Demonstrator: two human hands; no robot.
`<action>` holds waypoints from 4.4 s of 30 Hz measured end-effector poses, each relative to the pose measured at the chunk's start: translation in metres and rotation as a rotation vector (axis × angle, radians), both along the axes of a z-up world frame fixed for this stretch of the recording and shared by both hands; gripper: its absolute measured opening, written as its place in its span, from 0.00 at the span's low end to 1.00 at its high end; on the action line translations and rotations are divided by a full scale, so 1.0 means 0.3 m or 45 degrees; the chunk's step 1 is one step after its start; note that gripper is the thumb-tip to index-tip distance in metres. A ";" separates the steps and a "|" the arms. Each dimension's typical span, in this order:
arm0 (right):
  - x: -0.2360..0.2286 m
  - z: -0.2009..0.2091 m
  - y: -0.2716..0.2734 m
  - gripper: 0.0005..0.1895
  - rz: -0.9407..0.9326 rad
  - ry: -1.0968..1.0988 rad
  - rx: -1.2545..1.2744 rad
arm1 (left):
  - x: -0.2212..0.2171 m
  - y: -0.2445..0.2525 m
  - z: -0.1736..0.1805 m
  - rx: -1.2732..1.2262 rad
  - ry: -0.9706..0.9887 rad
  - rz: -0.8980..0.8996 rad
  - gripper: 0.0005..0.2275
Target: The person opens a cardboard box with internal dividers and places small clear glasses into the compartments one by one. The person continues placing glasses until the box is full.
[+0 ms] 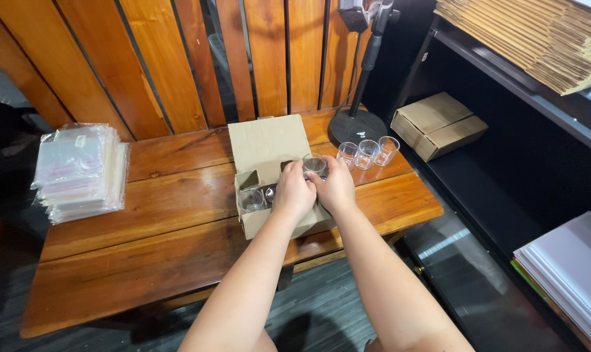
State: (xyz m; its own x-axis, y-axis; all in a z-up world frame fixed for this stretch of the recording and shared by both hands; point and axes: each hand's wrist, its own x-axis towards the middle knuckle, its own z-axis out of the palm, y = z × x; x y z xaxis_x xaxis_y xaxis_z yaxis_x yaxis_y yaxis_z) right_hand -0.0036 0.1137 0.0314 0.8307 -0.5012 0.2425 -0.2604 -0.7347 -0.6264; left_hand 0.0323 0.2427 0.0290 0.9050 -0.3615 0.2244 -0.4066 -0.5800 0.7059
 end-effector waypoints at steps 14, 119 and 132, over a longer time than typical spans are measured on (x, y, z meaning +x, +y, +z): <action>-0.055 0.096 0.059 0.33 -0.030 0.126 0.036 | -0.108 0.007 0.086 0.193 -0.050 0.006 0.26; -0.070 0.087 -0.062 0.12 0.232 -0.649 2.138 | -0.126 0.031 0.327 -0.428 0.013 -0.107 0.31; -0.066 0.184 0.132 0.26 0.097 -0.487 0.718 | -0.075 0.184 0.030 0.446 -0.104 0.147 0.17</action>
State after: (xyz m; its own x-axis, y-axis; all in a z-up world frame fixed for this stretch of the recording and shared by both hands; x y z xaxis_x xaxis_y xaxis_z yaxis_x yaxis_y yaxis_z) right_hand -0.0234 0.1533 0.0866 0.7765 -0.5806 0.2447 0.0943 -0.2768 -0.9563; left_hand 0.0099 0.2978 0.0380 0.9285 -0.3257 0.1782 -0.3711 -0.8258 0.4246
